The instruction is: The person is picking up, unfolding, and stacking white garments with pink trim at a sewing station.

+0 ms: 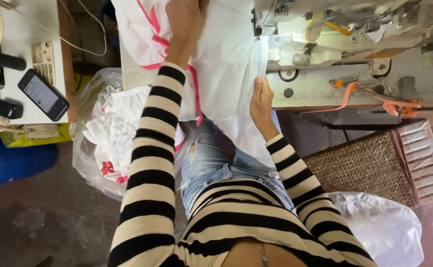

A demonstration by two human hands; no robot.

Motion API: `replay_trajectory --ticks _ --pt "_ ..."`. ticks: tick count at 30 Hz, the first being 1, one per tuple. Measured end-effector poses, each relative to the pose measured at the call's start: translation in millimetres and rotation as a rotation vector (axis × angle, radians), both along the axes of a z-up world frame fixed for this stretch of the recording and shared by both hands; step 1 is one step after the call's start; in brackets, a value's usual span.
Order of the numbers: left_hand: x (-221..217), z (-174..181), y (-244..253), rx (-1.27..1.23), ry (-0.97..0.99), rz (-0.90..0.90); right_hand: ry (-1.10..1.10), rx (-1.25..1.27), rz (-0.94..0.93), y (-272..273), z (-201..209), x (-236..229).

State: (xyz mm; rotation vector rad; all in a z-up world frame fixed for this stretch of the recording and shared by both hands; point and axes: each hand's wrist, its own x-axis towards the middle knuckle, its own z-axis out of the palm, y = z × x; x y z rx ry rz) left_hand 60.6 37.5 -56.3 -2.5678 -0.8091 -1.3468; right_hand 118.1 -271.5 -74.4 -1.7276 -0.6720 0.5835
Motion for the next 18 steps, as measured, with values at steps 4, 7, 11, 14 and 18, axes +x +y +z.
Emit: replay_trajectory --ticks 4,7,11,14,18 --pt "-35 24 -112 -0.274 -0.12 0.138 -0.054 0.062 -0.036 15 -3 8" --pt "-53 1 -202 -0.469 -0.034 0.132 -0.103 0.087 -0.054 23 -39 20" --pt "-98 -121 -226 -0.451 -0.168 0.106 -0.136 0.119 -0.061 15 -47 20" --pt "-102 -37 -222 -1.013 -0.441 0.115 -0.128 0.089 -0.057 0 -70 18" --pt "-89 2 -194 -0.982 -0.52 0.101 -0.038 0.049 -0.068 -25 -63 -2"
